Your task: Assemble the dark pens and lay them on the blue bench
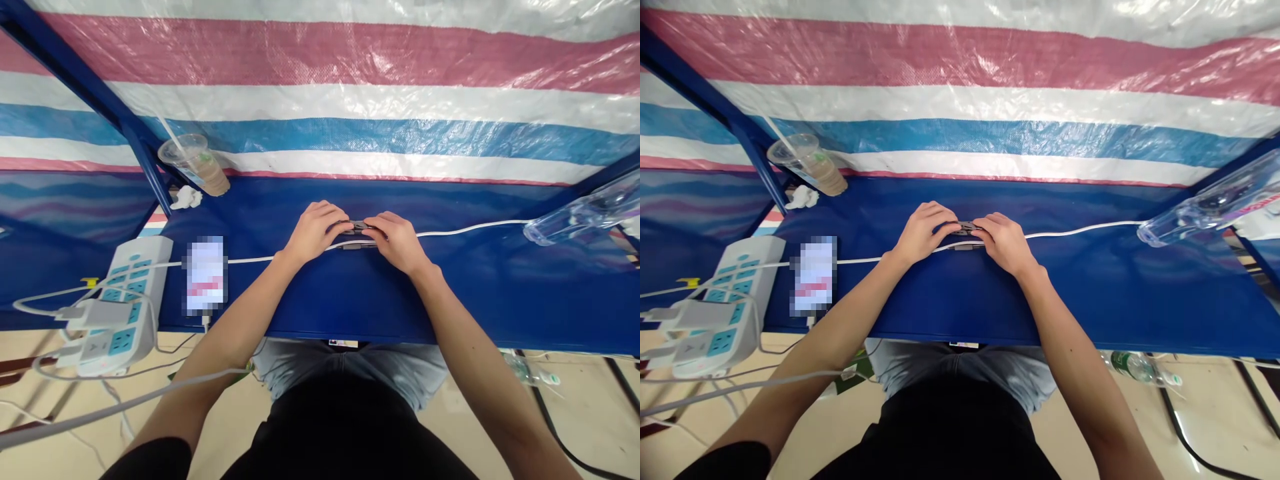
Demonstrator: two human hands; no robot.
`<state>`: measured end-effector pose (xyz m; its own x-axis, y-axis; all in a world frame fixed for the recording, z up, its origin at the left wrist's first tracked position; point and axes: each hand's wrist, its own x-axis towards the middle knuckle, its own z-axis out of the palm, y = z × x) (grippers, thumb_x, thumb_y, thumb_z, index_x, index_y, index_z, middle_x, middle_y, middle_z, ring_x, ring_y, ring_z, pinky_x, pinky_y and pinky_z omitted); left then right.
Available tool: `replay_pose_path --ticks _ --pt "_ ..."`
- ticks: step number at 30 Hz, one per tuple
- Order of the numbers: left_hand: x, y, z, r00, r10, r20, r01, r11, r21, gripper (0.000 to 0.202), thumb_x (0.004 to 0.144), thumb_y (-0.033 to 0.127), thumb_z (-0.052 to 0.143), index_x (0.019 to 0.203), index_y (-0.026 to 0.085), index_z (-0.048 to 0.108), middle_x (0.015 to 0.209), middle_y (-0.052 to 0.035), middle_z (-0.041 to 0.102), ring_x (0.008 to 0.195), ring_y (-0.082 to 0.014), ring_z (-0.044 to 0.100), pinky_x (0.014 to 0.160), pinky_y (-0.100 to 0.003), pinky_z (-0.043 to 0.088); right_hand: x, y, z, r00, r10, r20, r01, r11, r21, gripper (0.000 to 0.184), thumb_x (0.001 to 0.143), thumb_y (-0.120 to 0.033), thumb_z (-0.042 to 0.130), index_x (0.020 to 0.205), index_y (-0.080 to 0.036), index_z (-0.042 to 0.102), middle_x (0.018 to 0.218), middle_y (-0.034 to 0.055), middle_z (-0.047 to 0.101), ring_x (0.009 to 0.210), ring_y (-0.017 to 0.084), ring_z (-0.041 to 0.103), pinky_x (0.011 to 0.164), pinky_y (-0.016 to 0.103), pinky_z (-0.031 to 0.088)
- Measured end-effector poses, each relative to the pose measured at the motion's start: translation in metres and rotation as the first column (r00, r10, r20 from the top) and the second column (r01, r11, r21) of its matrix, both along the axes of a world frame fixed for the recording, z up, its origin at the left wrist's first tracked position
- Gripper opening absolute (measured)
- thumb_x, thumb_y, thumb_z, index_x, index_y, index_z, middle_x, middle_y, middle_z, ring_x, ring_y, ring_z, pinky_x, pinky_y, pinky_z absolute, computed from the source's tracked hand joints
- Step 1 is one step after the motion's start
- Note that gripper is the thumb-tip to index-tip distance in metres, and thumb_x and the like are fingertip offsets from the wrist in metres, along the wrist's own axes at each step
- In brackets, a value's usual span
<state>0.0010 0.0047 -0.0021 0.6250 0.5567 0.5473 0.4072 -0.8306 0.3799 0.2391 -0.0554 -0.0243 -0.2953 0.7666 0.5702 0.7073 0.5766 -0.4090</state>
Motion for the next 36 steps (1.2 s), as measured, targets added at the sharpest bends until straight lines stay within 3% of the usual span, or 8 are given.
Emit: replay_pose_path --ticks 4,10,26,36 --pt "0.0 0.0 -0.001 1.0 0.005 0.02 -0.005 1.0 -0.022 0.035 0.109 0.051 0.057 0.112 0.021 0.075 0.104 -0.0063 0.081 0.097 -0.0222 0.07 0.095 -0.038 0.047 0.001 0.001 -0.003 1.0 0.003 0.002 -0.003 1.0 0.004 0.026 0.11 -0.037 0.055 0.109 -0.021 0.075 0.097 0.0094 0.078 0.087 0.026 0.069 0.08 0.038 0.053" --pt "0.002 0.001 -0.002 1.0 0.011 0.016 -0.011 1.0 -0.011 0.036 0.107 0.053 0.06 0.103 0.021 0.076 0.102 -0.0063 0.081 0.096 -0.0226 0.07 0.094 -0.039 0.047 -0.002 0.0 0.0 0.998 -0.063 -0.028 0.063 0.998 0.0 0.013 0.105 -0.031 0.065 0.103 -0.021 0.073 0.092 0.0063 0.077 0.083 0.024 0.067 0.077 0.036 0.051" --pt "0.003 0.004 -0.007 1.0 0.003 -0.023 -0.004 0.999 -0.037 0.046 0.105 0.061 0.057 0.093 0.02 0.075 0.095 -0.0065 0.079 0.092 -0.0232 0.069 0.089 -0.04 0.046 0.0 0.0 0.006 0.994 -0.074 0.08 0.067 0.994 0.081 0.031 0.11 -0.04 0.056 0.099 -0.019 0.076 0.088 0.0079 0.075 0.081 0.024 0.062 0.078 0.038 0.046" --pt "0.0 0.001 0.0 0.999 -0.023 -0.029 0.021 0.997 -0.071 0.053 0.109 0.061 0.048 0.088 0.02 0.074 0.091 -0.0072 0.077 0.09 -0.0229 0.067 0.09 -0.041 0.046 0.0 -0.004 0.013 0.997 -0.048 0.068 0.047 0.999 0.019 0.045 0.111 -0.053 0.047 0.099 -0.022 0.077 0.085 0.0077 0.074 0.078 0.024 0.06 0.077 0.039 0.046"
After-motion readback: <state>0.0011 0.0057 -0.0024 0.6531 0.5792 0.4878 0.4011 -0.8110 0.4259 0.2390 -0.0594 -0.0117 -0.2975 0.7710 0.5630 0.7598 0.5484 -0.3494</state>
